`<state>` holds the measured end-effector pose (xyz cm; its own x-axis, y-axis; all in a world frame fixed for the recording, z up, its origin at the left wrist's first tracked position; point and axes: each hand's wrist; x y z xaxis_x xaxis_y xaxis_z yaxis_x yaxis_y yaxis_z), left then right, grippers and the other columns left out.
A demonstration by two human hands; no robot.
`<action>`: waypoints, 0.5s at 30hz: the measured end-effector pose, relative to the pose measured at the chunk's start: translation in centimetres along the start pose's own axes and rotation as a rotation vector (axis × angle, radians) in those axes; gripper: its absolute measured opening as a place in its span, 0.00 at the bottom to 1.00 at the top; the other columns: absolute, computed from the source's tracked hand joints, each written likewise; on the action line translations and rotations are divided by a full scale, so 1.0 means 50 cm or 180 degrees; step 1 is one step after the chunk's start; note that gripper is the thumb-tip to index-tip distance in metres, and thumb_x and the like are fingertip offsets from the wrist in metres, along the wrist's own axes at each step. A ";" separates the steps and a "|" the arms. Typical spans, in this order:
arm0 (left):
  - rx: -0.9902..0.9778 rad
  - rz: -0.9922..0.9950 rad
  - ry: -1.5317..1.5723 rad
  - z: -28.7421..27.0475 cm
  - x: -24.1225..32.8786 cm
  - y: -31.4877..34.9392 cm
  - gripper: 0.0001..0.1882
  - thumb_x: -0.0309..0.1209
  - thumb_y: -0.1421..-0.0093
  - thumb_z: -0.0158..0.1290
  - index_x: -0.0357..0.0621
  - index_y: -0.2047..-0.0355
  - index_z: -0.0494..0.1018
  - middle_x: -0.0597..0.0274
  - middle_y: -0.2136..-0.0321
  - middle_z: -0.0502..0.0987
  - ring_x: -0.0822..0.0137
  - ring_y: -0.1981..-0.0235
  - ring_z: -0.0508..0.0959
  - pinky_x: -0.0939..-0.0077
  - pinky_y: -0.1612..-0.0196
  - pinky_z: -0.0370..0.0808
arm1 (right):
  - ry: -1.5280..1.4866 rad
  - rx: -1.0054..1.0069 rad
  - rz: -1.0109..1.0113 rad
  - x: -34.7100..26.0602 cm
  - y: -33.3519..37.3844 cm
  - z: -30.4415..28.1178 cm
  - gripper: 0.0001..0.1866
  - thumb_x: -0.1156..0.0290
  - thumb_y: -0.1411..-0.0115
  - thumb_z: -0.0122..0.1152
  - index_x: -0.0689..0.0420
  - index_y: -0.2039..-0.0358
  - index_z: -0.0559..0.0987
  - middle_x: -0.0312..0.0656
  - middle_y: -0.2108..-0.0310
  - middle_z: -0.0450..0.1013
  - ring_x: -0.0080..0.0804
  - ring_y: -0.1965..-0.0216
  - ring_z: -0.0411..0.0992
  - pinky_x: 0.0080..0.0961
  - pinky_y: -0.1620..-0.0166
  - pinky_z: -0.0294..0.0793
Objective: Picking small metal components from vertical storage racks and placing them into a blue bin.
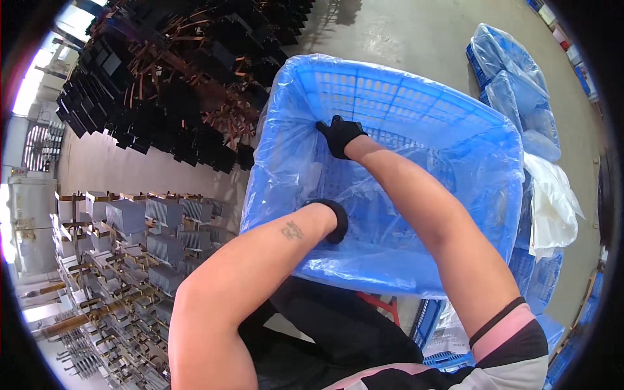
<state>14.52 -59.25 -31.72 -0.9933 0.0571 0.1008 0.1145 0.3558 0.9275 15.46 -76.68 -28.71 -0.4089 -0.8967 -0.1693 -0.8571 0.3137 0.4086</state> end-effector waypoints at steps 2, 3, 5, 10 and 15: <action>-0.0840 0.0845 0.0930 0.022 -0.038 -0.038 0.33 0.60 0.40 0.46 0.50 0.46 0.75 0.57 0.46 0.76 0.55 0.44 0.74 0.58 0.41 0.68 | 0.0043 -0.0092 0.0026 -0.003 -0.001 -0.002 0.29 0.65 0.34 0.40 0.36 0.31 0.58 0.56 0.39 0.62 0.55 0.43 0.69 0.50 0.45 0.70; -0.0838 0.0873 0.0921 0.005 -0.033 -0.033 0.33 0.60 0.40 0.46 0.50 0.46 0.75 0.57 0.46 0.76 0.55 0.44 0.74 0.58 0.41 0.68 | 0.0022 -0.0134 0.0053 0.007 0.002 0.003 0.30 0.66 0.35 0.41 0.35 0.31 0.58 0.56 0.38 0.61 0.55 0.42 0.68 0.51 0.45 0.70; -0.0871 0.0774 0.0837 -0.025 -0.027 -0.012 0.32 0.59 0.39 0.45 0.50 0.46 0.75 0.56 0.46 0.76 0.55 0.44 0.74 0.58 0.40 0.67 | -0.0027 -0.0202 0.0079 0.019 0.005 0.008 0.31 0.67 0.36 0.43 0.35 0.31 0.58 0.57 0.36 0.58 0.56 0.41 0.68 0.51 0.45 0.70; -0.0262 0.1385 0.0375 0.004 -0.059 0.009 0.31 0.58 0.38 0.45 0.49 0.48 0.76 0.56 0.47 0.76 0.51 0.46 0.75 0.55 0.44 0.69 | -0.0063 0.0241 -0.0096 0.003 0.001 0.009 0.33 0.69 0.37 0.42 0.38 0.31 0.57 0.62 0.38 0.59 0.60 0.45 0.70 0.50 0.44 0.70; 0.1266 0.0589 0.0147 -0.157 0.055 0.287 0.28 0.55 0.41 0.51 0.48 0.50 0.76 0.50 0.55 0.77 0.45 0.57 0.78 0.52 0.53 0.74 | -0.0055 -0.0181 -0.0063 0.030 0.016 0.016 0.35 0.71 0.39 0.42 0.38 0.30 0.56 0.60 0.37 0.59 0.59 0.43 0.68 0.49 0.41 0.68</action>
<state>13.31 -61.30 -15.28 -0.9541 0.1153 0.2766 0.2795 0.6754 0.6824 13.91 -77.51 -29.33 -0.3978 -0.8969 -0.1932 -0.8461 0.2772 0.4553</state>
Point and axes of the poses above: each hand's wrist, its own y-axis away from the middle knuckle, its own z-axis out of the palm, x = y × z
